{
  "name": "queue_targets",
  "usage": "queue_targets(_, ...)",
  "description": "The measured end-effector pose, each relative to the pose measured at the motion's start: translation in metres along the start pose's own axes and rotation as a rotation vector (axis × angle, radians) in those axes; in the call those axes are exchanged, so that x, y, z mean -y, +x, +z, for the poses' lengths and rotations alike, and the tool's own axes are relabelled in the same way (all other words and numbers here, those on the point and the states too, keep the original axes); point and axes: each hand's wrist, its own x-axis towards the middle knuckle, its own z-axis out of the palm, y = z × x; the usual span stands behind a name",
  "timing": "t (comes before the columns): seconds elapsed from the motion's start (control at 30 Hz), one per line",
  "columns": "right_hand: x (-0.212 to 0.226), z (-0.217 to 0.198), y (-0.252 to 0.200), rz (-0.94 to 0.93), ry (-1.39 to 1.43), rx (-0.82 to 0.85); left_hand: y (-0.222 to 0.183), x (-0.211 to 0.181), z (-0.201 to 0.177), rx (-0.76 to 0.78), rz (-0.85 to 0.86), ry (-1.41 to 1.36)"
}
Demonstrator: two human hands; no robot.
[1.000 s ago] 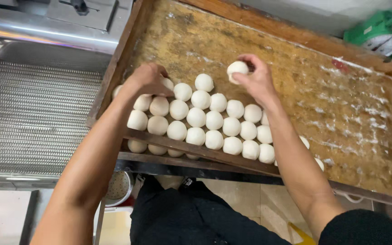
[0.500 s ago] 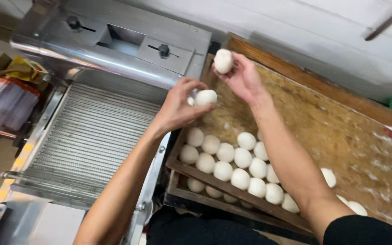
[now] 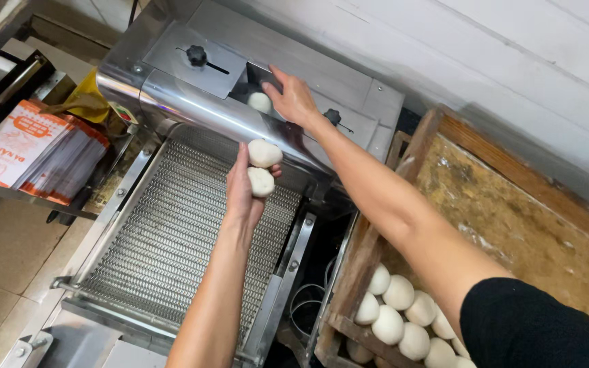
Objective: The person picks up dough balls from a wooden tray and feeds them into a machine. The person then arranges the shaped dough pieces onto a corrugated metal tray and places the filled tray onto a rack before retrieving an empty one.
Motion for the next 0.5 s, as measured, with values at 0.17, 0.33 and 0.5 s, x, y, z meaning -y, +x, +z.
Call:
queue_targets(0.17, 0.013, -0.048, -0.04, 0.284, 0.474, 0.322, 0.058, 0.02, 0.011, 0.024, 0.052, -0.111)
queue_targets(0.33, 0.039, -0.071, -0.046, 0.19, 0.13, 0.223, 0.084, 0.036, 0.032, 0.027, 0.015, -0.126)
queue_targets(0.5, 0.004, -0.007, 0.008, 0.201, -0.001, 0.261, 0.072, 0.033, 0.016, 0.011, -0.05, -0.198)
